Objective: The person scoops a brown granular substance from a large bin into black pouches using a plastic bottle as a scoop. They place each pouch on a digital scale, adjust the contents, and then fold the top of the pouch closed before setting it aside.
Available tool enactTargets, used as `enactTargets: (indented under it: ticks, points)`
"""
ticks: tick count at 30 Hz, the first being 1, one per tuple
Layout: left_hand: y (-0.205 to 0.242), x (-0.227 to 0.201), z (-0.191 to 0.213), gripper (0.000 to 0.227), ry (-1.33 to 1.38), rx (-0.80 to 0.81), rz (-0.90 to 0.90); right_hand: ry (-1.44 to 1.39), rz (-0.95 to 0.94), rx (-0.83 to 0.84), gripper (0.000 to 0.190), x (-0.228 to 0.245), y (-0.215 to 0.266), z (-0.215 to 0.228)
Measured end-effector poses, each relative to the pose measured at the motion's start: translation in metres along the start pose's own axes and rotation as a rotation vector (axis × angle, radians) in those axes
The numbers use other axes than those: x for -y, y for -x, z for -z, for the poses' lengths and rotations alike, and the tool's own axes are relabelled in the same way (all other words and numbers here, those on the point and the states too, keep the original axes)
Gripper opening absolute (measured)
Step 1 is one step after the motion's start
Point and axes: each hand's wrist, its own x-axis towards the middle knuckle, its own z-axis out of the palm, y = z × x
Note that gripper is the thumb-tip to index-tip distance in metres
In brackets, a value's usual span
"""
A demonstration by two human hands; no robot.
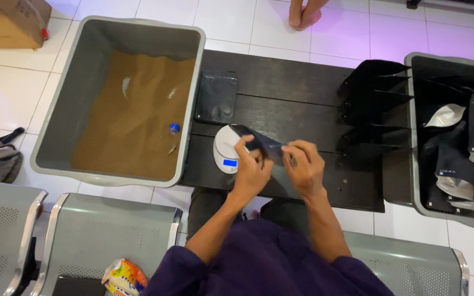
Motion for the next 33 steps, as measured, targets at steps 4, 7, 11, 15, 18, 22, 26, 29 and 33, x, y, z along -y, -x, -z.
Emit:
enactTargets:
  ticks: [4, 7, 11, 15, 18, 22, 26, 29, 33]
  points:
    - [-0.015, -0.029, -0.005, 0.067, 0.05, -0.041, 0.024, 0.083, 0.195, 0.003, 0.013, -0.014, 0.012, 0.004]
    - [-0.019, -0.033, -0.014, 0.062, -0.086, -0.032, -0.103, 0.057, 0.055, 0.205, 0.016, 0.002, -0.008, 0.013]
    - [-0.022, -0.032, -0.021, 0.056, -0.374, 0.048, -0.173, -0.477, -0.425, 0.336, 0.032, -0.007, 0.021, 0.011]
    - [-0.023, -0.035, -0.024, 0.047, -0.446, 0.305, -0.356, -1.039, -0.746, 0.268, 0.058, -0.075, 0.143, -0.035]
    - [-0.024, -0.034, -0.026, 0.057, -0.411, 0.164, -0.709, -1.188, -0.801, 0.203, 0.07, -0.07, 0.143, -0.031]
    - [-0.037, -0.058, 0.006, 0.055, -0.316, -0.215, -0.706, -1.418, -0.819, 0.006, 0.084, -0.052, 0.118, -0.033]
    - [-0.059, -0.057, 0.042, 0.053, -0.557, -0.443, -0.513, -1.499, -0.876, -0.088, 0.077, -0.025, 0.101, -0.029]
    - [-0.067, -0.055, 0.055, 0.036, -0.611, -0.461, -0.584, -1.532, -0.908, -0.099, 0.078, -0.034, 0.132, -0.047]
    - [-0.07, -0.049, 0.057, 0.029, -0.631, -0.546, -0.653, -1.539, -0.914, -0.107, 0.074, -0.018, 0.12, -0.049]
